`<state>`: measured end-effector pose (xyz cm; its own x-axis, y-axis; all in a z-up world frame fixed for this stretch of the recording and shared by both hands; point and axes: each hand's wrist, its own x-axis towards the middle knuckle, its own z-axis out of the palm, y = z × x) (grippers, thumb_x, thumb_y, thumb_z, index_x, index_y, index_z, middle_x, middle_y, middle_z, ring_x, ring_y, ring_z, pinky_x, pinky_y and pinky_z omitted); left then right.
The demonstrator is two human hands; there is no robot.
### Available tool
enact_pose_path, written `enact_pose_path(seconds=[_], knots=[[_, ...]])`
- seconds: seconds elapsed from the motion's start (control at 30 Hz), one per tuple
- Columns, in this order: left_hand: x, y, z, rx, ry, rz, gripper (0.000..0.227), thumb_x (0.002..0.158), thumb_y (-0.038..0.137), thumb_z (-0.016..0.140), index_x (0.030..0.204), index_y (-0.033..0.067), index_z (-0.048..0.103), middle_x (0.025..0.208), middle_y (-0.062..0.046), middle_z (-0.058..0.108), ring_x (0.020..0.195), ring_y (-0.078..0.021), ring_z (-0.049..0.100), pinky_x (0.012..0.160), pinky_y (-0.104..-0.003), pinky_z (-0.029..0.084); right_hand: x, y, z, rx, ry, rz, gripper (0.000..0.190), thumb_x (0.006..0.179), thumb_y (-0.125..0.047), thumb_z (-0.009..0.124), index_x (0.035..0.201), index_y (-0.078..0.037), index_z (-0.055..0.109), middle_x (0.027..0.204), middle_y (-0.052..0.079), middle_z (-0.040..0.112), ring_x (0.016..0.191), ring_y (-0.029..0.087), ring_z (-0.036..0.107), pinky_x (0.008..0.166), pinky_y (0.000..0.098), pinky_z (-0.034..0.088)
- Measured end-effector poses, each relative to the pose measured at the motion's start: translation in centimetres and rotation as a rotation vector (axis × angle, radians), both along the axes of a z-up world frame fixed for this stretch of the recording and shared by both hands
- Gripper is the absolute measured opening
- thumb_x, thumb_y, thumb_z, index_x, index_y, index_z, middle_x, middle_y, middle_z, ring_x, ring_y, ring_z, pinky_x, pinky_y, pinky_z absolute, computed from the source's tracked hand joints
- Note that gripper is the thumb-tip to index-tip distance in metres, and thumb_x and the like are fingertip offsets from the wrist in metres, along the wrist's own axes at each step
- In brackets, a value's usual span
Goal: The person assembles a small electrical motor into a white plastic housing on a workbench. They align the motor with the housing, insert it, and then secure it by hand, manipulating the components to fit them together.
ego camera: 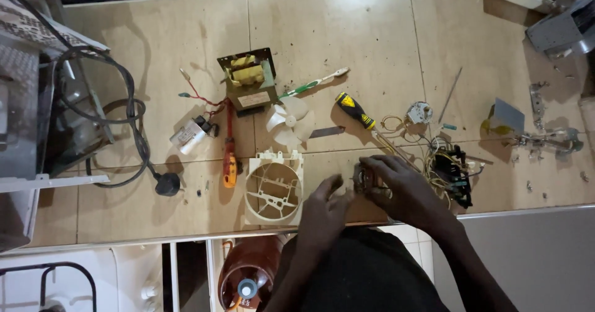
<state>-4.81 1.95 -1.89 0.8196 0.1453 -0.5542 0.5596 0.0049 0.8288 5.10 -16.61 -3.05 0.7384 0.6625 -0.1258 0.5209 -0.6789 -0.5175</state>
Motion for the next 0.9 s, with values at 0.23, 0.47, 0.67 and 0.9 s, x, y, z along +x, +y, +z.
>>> enact_pose_path(seconds=[0.23, 0.47, 0.67, 0.9], knots=[[-2.3, 3.4, 2.5, 0.806, -0.002, 0.097, 0.096, 0.087, 0.066, 0.065, 0.149, 0.0041, 0.028, 0.167, -0.027, 0.016, 0.153, -0.047, 0.017, 0.11, -0.068, 0.029, 0.1, -0.7, 0.4, -0.006, 0.047, -0.028, 0.078, 0.073, -0.015, 0.086, 0.145, -0.012, 0.055, 0.14, 0.013, 0.06, 0.123, 0.036, 0.059, 0.09, 0.0494, 0.055], [-1.5, 4.6, -1.6, 0.975, 0.162, 0.071, 0.135, 0.067, 0.058, 0.092, 0.161, 0.0133, 0.006, 0.165, -0.027, 0.008, 0.148, -0.051, 0.014, 0.108, -0.073, 0.025, -0.1, -0.7, 0.9, 0.05, -0.006, -0.08, 0.074, 0.07, -0.017, 0.085, 0.14, -0.011, 0.059, 0.133, 0.014, 0.065, 0.112, 0.035, 0.066, 0.081, 0.0477, 0.057], [-4.0, 6.6, 0.4, -0.192, -0.426, 0.429, 0.109, 0.066, 0.011, 0.081, 0.157, 0.0117, 0.021, 0.152, -0.02, 0.046, 0.128, -0.0357, 0.058, 0.1, -0.046, 0.055, -0.1, -1.7, 0.9, 0.117, -0.05, -0.111, 0.074, 0.067, -0.018, 0.083, 0.137, -0.01, 0.061, 0.132, 0.013, 0.066, 0.119, 0.033, 0.063, 0.091, 0.0457, 0.053], [-5.0, 5.5, -2.9, -1.218, -0.555, 0.507, 0.094, 0.082, 0.009, 0.078, 0.162, 0.0142, 0.029, 0.148, -0.023, 0.052, 0.128, -0.0429, 0.056, 0.1, -0.059, 0.052, -0.3, -2.0, 1.6, 0.128, -0.027, -0.16, 0.079, 0.071, -0.028, 0.082, 0.142, -0.007, 0.058, 0.144, 0.018, 0.061, 0.124, 0.038, 0.062, 0.095, 0.049, 0.052]])
